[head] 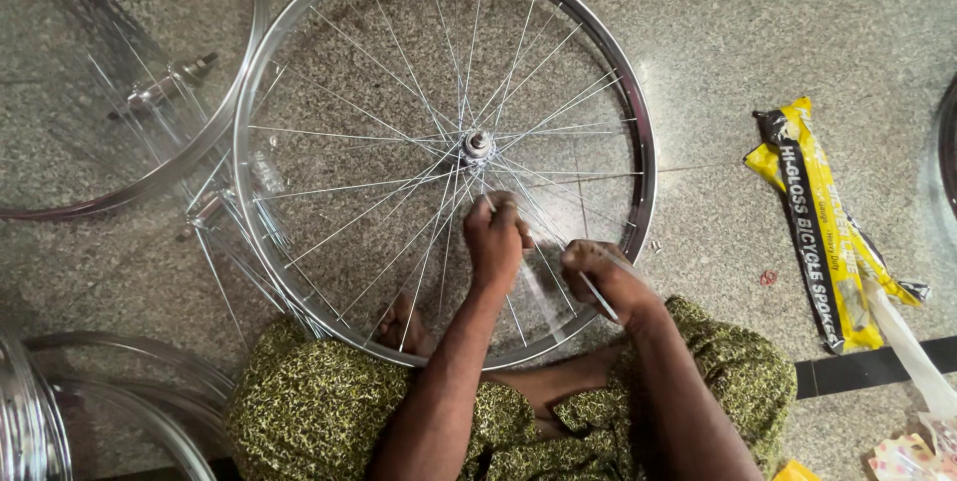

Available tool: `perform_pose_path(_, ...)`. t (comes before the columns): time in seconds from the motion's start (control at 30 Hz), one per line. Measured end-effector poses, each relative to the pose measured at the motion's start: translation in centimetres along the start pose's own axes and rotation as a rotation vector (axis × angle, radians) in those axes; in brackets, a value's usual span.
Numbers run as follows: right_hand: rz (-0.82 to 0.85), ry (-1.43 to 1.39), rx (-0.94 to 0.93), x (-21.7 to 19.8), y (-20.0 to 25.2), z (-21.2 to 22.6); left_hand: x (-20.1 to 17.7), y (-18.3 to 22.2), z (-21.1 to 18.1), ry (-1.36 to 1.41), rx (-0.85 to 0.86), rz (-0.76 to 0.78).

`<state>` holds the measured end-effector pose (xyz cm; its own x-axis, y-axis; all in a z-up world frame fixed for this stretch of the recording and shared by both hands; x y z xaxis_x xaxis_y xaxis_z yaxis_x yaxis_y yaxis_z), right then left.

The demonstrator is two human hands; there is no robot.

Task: The person inserts metal spokes into a bicycle hub and threads them through a metal rim by hand while sitting on the floor.

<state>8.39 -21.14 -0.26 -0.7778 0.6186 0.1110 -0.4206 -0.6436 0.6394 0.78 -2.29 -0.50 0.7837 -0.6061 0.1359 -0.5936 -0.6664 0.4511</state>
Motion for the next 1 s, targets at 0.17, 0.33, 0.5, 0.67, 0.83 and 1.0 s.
perform_pose_path(0.17, 0.102, 0.324, 0.037, 3.4, 2.3, 0.3, -0.7, -0.1, -0.3, -0.742, 0.123, -0.047)
perform_pose_path(0.33, 0.003, 0.489, -0.038, 6.4, 4.7, 0.5, -2.9, 1.6, -0.8, -0.932, -0.171, 0.182)
perform_pose_path(0.5, -0.25, -0.158, -0.049, 2.0, 5.5, -0.8, -7.2, 6.4, 0.3, -1.213, 0.191, 0.281)
perform_pose_path(0.67, -0.067, -0.743, -0.12, 1.7, 9.1, -3.8, -8.6, 11.1, 4.8, -1.357, -0.038, 0.537)
perform_pose_path(0.83, -0.129, -0.687, -0.272, 1.9, 12.2, -2.0, -8.1, 8.4, 4.3, -1.228, -0.248, 0.647)
perform_pose_path(1.0, -0.124, -0.797, -0.376, 0.5, 16.4, -1.8, -4.0, 10.6, 1.1, -0.681, -0.317, 0.623)
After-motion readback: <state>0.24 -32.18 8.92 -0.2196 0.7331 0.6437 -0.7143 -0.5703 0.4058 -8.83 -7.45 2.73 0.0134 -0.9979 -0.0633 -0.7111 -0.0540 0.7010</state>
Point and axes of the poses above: each hand's wrist, its own y-axis away from the middle knuckle, its own x-axis out of the palm, z = x × y, the point moved 2 cm from there along -y, towards the middle knuckle, and after that the axes turned 1 degree about y, right-handed, at the moved point
